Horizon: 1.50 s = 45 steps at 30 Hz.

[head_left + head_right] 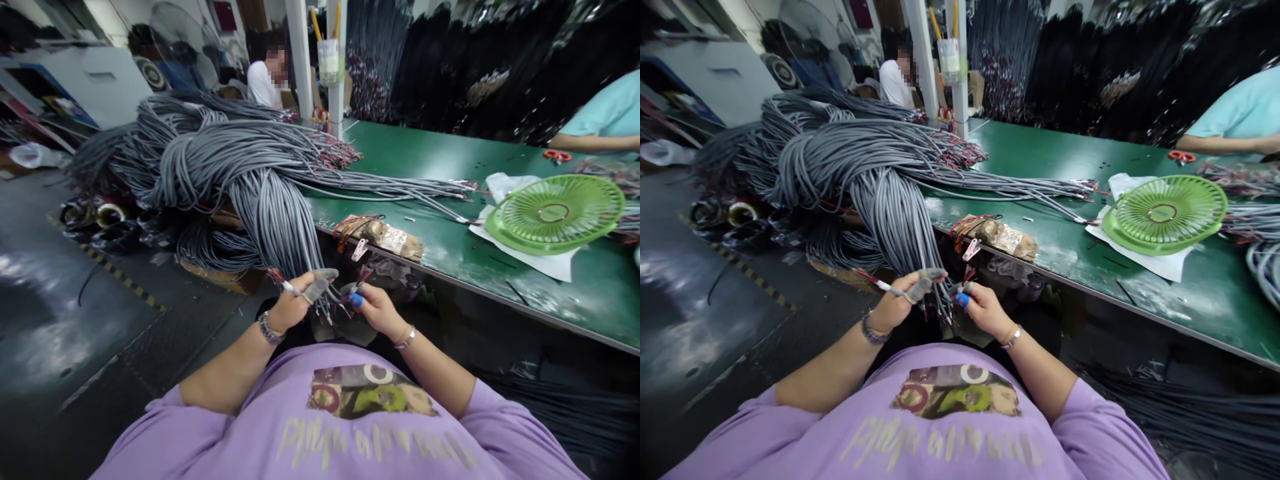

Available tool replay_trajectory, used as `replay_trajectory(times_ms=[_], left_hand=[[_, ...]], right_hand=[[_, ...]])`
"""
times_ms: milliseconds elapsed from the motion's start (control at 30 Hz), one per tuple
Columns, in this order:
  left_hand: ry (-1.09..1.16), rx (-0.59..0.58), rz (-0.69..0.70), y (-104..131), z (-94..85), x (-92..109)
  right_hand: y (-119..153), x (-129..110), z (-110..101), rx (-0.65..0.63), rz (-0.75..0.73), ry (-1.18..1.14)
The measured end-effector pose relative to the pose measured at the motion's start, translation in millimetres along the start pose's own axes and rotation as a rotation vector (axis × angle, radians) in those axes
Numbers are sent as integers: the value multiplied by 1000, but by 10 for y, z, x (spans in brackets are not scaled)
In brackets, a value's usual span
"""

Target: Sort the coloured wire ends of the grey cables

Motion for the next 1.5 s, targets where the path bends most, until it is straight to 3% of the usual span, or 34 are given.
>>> replay_trajectory(times_ms=[67, 133, 300, 500, 633, 767, 833, 1033, 1233, 1367, 1500], left_hand=[[-16, -103, -1, -100, 206, -33], [-50, -127, -26, -160, 325, -104], [-158, -185, 5, -236, 383, -261], [-125, -223, -47, -313, 462, -221], [49, -63, -189, -299, 452, -258], [201, 76, -317, -203, 340, -351], [175, 76, -335, -158, 291, -365], [48, 4, -337, -143, 285, -318], [64, -139, -466, -202, 263, -259], [167, -52, -523, -212, 271, -245], [239, 87, -470, -199, 348, -285]], right_hand=[[-59, 43, 136, -29, 73, -138], [-61, 99, 196, -17, 156, -278], [50, 229, 133, 2, 309, -444], [39, 239, 43, -7, 369, -451], [11, 257, 71, 22, 405, -476], [-20, 222, 22, 160, 400, -413], [-55, 157, -6, 211, 391, -388], [-210, -24, 96, 135, 346, -362], [-316, -77, 66, 81, 320, -299], [-318, -114, 37, 136, 299, -293], [-262, -48, 109, 253, 384, -412]])
Point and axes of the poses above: each hand's wrist, its own y-axis away from the middle knuckle, its own z-axis out of the palm, x = y × z, the point moved 2 cm from there along -y, towards the middle knuckle, and after that the axes turned 4 degrees about y, right-handed, at the moved point
